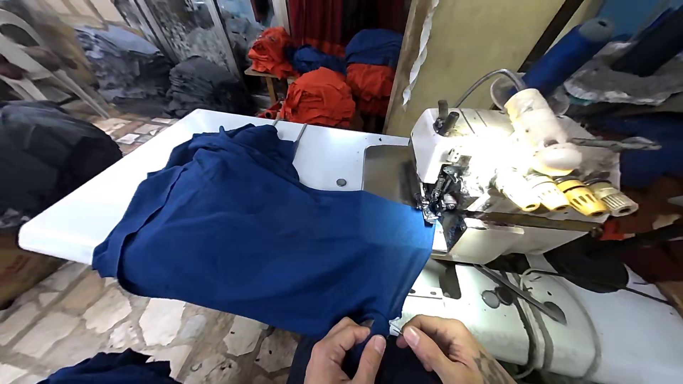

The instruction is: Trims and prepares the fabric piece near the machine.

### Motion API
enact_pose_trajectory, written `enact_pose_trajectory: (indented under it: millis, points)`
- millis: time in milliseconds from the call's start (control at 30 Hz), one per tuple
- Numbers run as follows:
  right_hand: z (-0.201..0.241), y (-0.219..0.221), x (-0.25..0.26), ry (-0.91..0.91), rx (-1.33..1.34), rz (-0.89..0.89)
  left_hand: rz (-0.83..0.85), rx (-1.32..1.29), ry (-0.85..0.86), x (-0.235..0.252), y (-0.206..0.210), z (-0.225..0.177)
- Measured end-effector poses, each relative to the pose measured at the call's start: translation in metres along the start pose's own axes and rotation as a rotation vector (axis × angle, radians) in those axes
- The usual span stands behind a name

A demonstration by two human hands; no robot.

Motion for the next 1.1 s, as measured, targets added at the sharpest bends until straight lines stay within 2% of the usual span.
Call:
enact_pose_trajectory:
  millis: [200,400,533,800,1100]
  points:
    - [0.003,0.001,0.002,-0.02,-0.001,0.011,0.012,0.023,0.025,0.0,0.001,0.001]
    - [-0.005,0.007,-0.004,-0.04,0.19,-0.064,0.004,0.123,0.056,0.001,0.001,-0.011]
    - [0.0,0.008,-0.003,-0.112,0.149,-0.056,-0.002,0.104,0.056,-0.001,0.003,-0.012]
    - [0.002,0.006,0.003,-0.092,0.113,-0.001,-0.02,0.086,0.045,-0.001,-0.004,-0.01]
    - [0.002,0.007,0.005,-0.121,0.058,-0.023,0.01,0.13,0.042,-0.001,-0.005,-0.011]
Point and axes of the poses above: each hand's wrist, its own x-axis towards the middle knuckle, its own y-axis out of the palm, z = x × y, the point moved 3 cm from there along x, towards the middle knuckle, and after that the axes turned 6 degrees about x, right-handed, at the moved point
